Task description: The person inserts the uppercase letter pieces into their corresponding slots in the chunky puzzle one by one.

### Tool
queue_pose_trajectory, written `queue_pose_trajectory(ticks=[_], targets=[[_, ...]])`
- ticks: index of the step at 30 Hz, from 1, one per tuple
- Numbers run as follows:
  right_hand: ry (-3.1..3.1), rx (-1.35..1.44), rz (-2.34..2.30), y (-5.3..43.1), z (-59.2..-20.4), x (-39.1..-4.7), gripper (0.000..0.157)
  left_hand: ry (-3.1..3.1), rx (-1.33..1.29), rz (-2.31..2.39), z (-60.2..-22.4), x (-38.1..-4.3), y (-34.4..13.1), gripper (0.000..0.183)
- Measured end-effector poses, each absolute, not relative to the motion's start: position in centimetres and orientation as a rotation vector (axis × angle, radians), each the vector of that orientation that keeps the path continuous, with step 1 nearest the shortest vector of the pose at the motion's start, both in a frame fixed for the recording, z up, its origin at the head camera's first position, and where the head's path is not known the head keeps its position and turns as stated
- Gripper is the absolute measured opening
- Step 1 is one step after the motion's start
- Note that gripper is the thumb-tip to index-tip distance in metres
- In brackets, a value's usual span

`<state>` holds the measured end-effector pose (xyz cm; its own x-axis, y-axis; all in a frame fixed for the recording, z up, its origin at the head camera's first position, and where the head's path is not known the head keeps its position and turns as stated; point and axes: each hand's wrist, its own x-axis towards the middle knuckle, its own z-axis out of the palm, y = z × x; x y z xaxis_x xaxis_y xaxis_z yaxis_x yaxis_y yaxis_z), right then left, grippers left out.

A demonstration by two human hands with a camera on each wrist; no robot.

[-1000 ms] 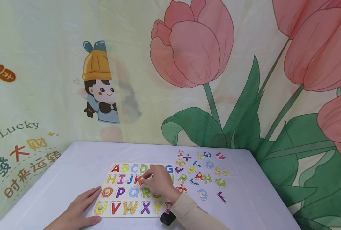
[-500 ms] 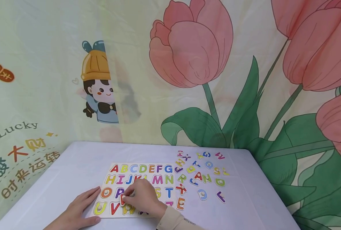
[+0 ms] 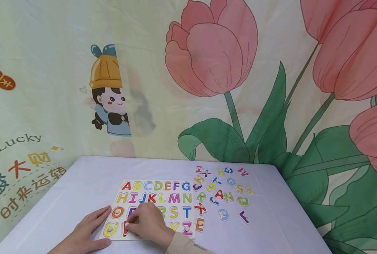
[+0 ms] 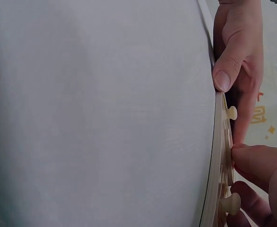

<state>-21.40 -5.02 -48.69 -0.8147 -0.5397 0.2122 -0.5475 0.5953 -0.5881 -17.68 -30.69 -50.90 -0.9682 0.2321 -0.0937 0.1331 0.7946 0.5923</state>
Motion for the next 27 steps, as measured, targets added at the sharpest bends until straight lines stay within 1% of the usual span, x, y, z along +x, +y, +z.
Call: queue_pose_trajectory(ticks=[8,13,17,23,27], targets=[[-2.783,0.984,0.912,-5.35,-48.64,-20.90,0.004,2.822,0.284,0.929,-51.23,-17.69,-30.81,0.107],[-2.772,1.004,0.864,-5.30,-48.65,-20.86,0.004,2.843,0.330,0.925,-51.31,-17.60,-30.95,0.105],[-2.762,1.015,0.847,-5.36,-48.59,-20.94,0.004,2.850,0.357,0.925,-51.21,-17.58,-30.98,0.104],[-2.776,0.999,0.855,-5.54,-48.64,-21.07,0.004,2.836,0.321,0.927,-51.04,-17.67,-30.83,0.104],[-2.804,1.038,0.885,-5.26,-48.38,-21.01,0.007,2.846,0.344,0.905,-51.15,-17.63,-30.93,0.104]])
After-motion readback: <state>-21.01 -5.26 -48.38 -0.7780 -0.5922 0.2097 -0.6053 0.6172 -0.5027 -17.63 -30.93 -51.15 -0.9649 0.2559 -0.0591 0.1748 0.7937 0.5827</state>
